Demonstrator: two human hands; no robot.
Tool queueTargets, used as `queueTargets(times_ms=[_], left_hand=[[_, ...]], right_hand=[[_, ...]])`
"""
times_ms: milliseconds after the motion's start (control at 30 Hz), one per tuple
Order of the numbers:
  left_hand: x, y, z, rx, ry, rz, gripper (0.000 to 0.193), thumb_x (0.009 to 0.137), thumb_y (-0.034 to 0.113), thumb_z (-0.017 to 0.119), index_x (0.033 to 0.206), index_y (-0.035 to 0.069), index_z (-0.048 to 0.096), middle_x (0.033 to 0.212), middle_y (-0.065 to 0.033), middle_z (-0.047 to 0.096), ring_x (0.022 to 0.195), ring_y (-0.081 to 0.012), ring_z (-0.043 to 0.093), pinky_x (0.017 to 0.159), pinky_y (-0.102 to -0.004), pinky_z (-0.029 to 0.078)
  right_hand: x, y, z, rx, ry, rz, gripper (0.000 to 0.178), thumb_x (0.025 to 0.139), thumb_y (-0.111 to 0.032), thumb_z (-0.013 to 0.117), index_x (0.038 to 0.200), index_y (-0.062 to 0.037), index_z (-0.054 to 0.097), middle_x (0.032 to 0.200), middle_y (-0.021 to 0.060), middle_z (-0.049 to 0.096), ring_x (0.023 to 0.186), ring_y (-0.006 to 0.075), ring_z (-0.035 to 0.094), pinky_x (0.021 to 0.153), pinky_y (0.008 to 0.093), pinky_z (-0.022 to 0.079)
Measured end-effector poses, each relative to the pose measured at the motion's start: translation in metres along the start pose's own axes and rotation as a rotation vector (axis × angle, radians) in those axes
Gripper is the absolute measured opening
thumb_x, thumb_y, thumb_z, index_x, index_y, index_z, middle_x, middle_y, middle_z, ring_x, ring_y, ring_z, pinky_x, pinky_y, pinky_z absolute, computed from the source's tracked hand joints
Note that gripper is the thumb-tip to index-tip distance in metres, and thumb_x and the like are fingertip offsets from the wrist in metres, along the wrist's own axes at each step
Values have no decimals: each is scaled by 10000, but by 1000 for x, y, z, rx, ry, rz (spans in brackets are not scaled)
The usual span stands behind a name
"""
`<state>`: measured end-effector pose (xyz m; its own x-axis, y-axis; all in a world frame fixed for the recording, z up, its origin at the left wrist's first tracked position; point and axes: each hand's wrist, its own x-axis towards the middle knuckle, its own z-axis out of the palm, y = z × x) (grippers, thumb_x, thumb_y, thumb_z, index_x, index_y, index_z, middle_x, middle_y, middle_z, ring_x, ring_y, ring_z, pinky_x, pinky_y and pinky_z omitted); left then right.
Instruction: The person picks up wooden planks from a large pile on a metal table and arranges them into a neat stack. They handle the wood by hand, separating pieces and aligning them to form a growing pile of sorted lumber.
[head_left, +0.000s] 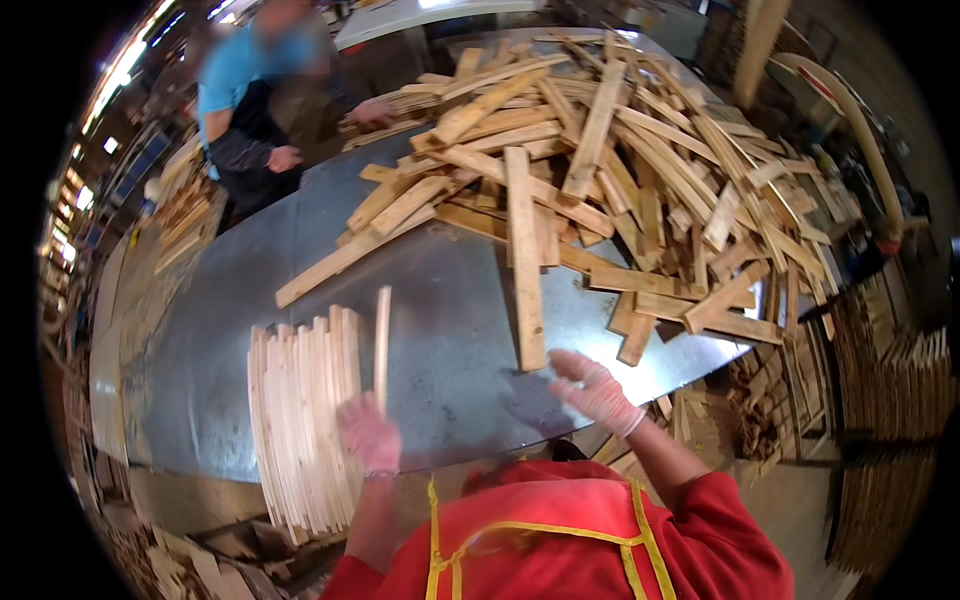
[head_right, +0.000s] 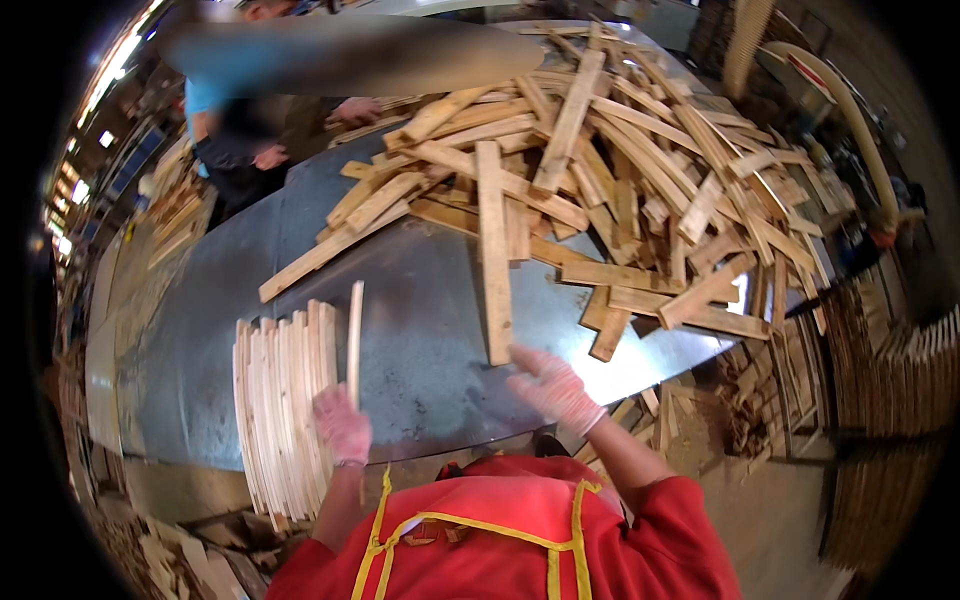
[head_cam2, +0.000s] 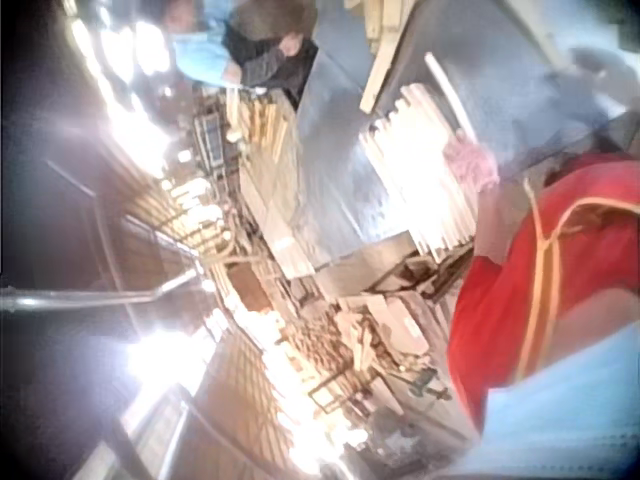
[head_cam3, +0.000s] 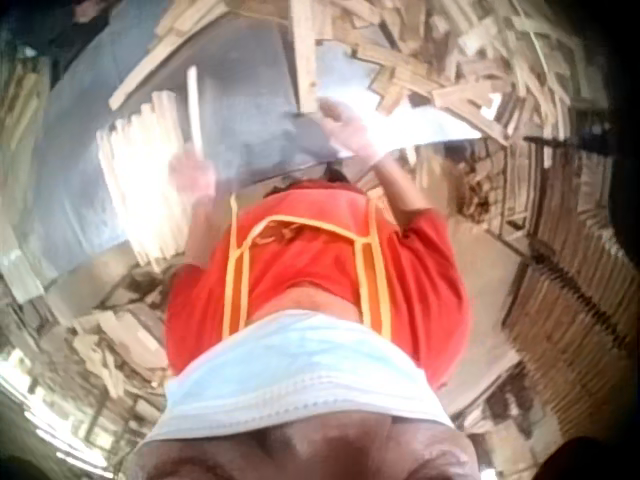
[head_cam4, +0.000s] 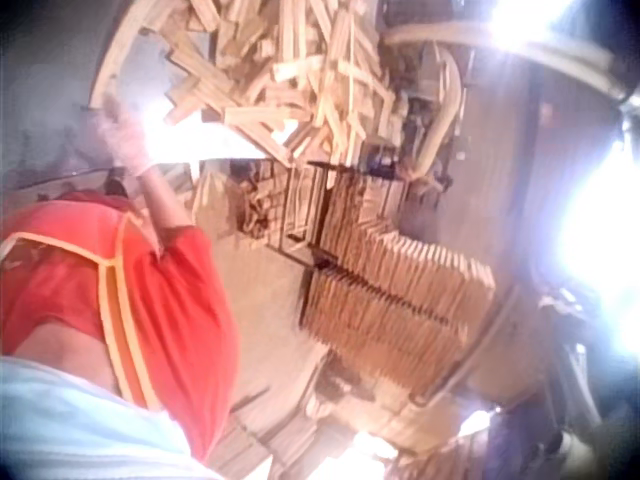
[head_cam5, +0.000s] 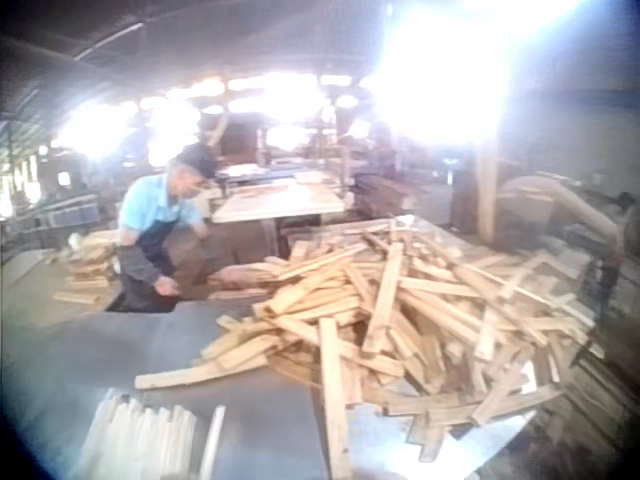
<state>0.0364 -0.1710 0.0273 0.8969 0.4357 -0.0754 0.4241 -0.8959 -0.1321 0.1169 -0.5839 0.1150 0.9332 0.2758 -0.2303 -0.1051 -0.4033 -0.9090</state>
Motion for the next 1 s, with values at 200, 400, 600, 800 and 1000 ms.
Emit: queueTargets(times_ms=[200,400,600,800,1000], left_hand=[[4,-5,-13,80,-13,-44,877,882,446,687,1613,69,381,1666,-138,375,1570,-335,272,1275,-476,217],[17,188,-39,-368,-184,323,1001,833,558,758,1592,21,387,1617,-195,432,1500,-316,414,1233,-416,337],[44,307,-67,-409,-269,280,961,829,418,805,1586,27,360,1522,-223,497,1360,-354,548,1113,-433,471],[33,227,-52,-1454,-868,114,833,819,150,713,1572,49,369,1394,-159,585,1199,-308,657,1036,-422,543],[-36,137,-74,-1929,-1172,-28,790,770,8,654,1524,41,420,1288,-186,644,1095,-328,698,963,-444,590]], right_hand=[[33,77,-187,67,843,9,405,963,-144,706,1345,-19,664,1312,159,712,1203,231,682,1036,332,528],[81,97,-274,-573,600,533,720,930,-492,707,1452,-15,567,1367,249,669,1280,373,643,1062,452,496],[136,106,-286,-857,418,634,529,925,-391,553,1264,-11,697,1257,243,722,1211,390,676,979,477,543],[99,110,-287,62,587,565,342,878,-146,593,1150,39,688,1033,207,742,936,297,723,758,436,571],[-33,29,-147,864,438,429,428,883,-123,720,1274,-1,594,1042,126,695,920,244,698,813,360,599]])
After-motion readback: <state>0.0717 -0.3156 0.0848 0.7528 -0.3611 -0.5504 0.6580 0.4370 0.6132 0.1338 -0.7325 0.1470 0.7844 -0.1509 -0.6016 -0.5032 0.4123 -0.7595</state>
